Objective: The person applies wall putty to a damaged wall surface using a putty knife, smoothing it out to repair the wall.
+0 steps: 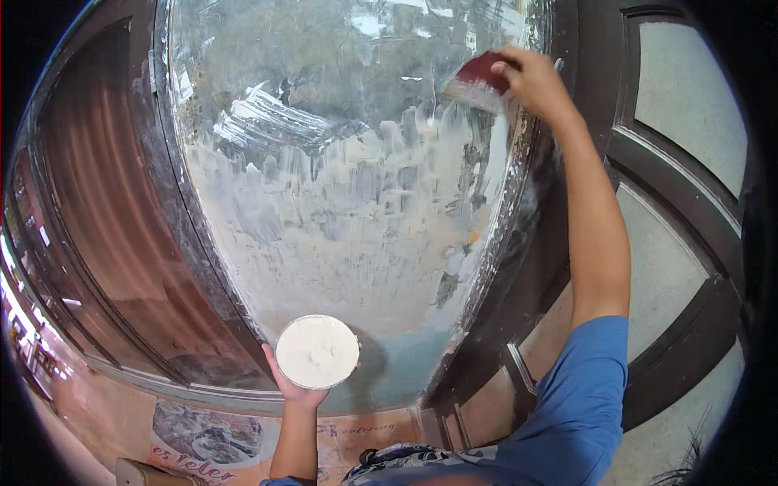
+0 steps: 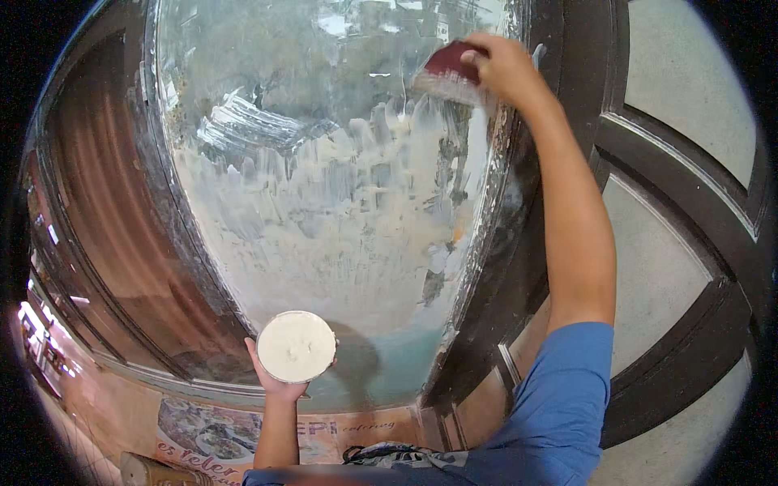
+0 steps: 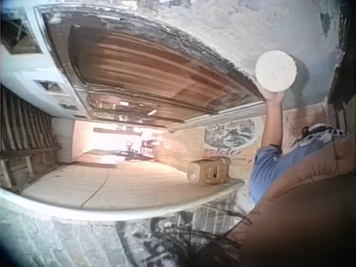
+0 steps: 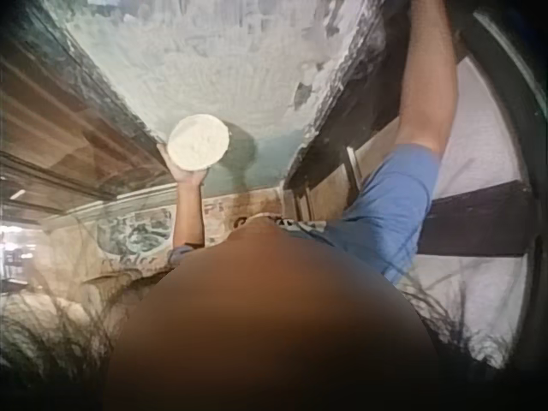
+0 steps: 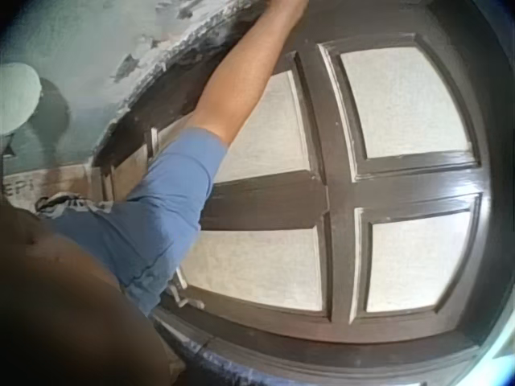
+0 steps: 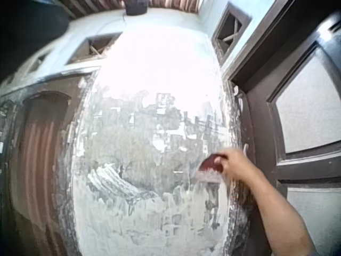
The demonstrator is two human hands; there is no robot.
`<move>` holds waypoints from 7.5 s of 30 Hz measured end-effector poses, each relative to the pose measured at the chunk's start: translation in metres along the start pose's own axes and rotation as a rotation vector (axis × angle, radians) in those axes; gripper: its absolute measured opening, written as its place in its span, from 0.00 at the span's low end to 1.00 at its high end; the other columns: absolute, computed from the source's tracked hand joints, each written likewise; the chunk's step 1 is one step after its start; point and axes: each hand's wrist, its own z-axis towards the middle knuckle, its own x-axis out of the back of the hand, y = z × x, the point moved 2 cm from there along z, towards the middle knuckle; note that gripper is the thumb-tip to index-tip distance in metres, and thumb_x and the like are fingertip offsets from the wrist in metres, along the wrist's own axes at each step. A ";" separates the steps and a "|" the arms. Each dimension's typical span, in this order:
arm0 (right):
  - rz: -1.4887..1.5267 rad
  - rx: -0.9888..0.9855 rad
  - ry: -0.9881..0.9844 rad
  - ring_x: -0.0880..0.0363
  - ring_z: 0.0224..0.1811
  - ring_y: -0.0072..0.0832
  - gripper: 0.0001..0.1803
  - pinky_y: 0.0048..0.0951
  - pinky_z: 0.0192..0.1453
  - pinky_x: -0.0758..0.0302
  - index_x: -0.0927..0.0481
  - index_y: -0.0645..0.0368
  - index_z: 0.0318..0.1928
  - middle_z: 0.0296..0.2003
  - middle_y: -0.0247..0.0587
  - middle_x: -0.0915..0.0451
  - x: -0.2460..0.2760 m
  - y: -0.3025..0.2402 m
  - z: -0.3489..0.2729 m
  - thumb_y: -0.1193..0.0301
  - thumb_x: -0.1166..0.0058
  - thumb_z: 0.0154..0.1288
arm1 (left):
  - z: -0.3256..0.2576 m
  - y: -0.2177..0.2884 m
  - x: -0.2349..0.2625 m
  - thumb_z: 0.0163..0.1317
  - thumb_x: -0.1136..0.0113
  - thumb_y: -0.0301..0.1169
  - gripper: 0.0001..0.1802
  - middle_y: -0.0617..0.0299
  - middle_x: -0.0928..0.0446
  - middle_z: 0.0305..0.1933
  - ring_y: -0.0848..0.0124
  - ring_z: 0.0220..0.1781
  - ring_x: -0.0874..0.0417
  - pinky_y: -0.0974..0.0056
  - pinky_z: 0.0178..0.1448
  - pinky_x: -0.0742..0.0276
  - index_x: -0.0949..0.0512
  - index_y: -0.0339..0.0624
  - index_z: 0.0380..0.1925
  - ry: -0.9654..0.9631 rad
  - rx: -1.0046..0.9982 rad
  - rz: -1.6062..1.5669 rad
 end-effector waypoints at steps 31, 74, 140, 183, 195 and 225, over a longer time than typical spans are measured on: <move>1.415 -1.137 -0.476 0.28 0.17 0.12 0.13 0.17 0.16 0.37 0.19 0.61 0.35 0.23 0.32 0.20 -0.109 -0.267 -0.361 0.66 0.48 0.75 | -0.056 -0.002 0.011 0.63 0.64 0.76 0.51 0.51 0.33 0.72 0.50 0.71 0.31 0.42 0.73 0.37 0.34 0.45 0.70 0.159 -0.024 -0.062; 3.039 -1.286 0.127 0.38 0.14 0.17 0.21 0.21 0.21 0.39 0.38 0.63 0.67 0.25 0.36 0.32 -0.152 -0.270 -0.413 0.66 0.64 0.81 | -0.056 -0.017 -0.002 0.61 0.67 0.77 0.51 0.56 0.35 0.74 0.49 0.73 0.33 0.36 0.73 0.39 0.35 0.52 0.71 0.049 0.023 -0.221; -0.192 0.157 -0.193 0.23 0.56 0.48 0.10 0.70 0.59 0.40 0.20 0.48 0.48 0.49 0.39 0.16 -0.183 -0.326 0.162 0.66 0.52 0.72 | -0.053 0.228 0.017 0.60 0.66 0.78 0.53 0.43 0.43 0.77 0.30 0.72 0.39 0.16 0.65 0.43 0.41 0.51 0.74 0.029 -0.477 -0.063; -0.186 0.132 -0.008 0.18 0.45 0.53 0.12 0.47 0.46 0.25 0.22 0.56 0.50 0.43 0.55 0.17 -0.166 -0.274 0.222 0.65 0.50 0.73 | -0.059 0.229 0.019 0.58 0.63 0.78 0.54 0.42 0.44 0.77 0.28 0.72 0.40 0.15 0.64 0.42 0.42 0.50 0.74 0.049 -0.427 -0.119; -0.196 0.102 -0.083 0.19 0.51 0.51 0.11 0.55 0.50 0.30 0.20 0.52 0.49 0.43 0.49 0.15 -0.171 -0.296 0.201 0.68 0.53 0.72 | -0.068 0.232 0.019 0.59 0.65 0.78 0.54 0.42 0.42 0.76 0.30 0.71 0.37 0.17 0.64 0.40 0.41 0.49 0.73 0.058 -0.454 -0.080; 0.108 0.159 0.070 0.15 0.37 0.42 0.15 0.40 0.42 0.21 0.12 0.51 0.39 0.34 0.47 0.13 -0.156 -0.288 0.222 0.70 0.56 0.72 | -0.066 0.232 0.030 0.60 0.63 0.77 0.50 0.48 0.37 0.73 0.37 0.69 0.33 0.14 0.60 0.39 0.35 0.52 0.70 0.132 -0.481 -0.043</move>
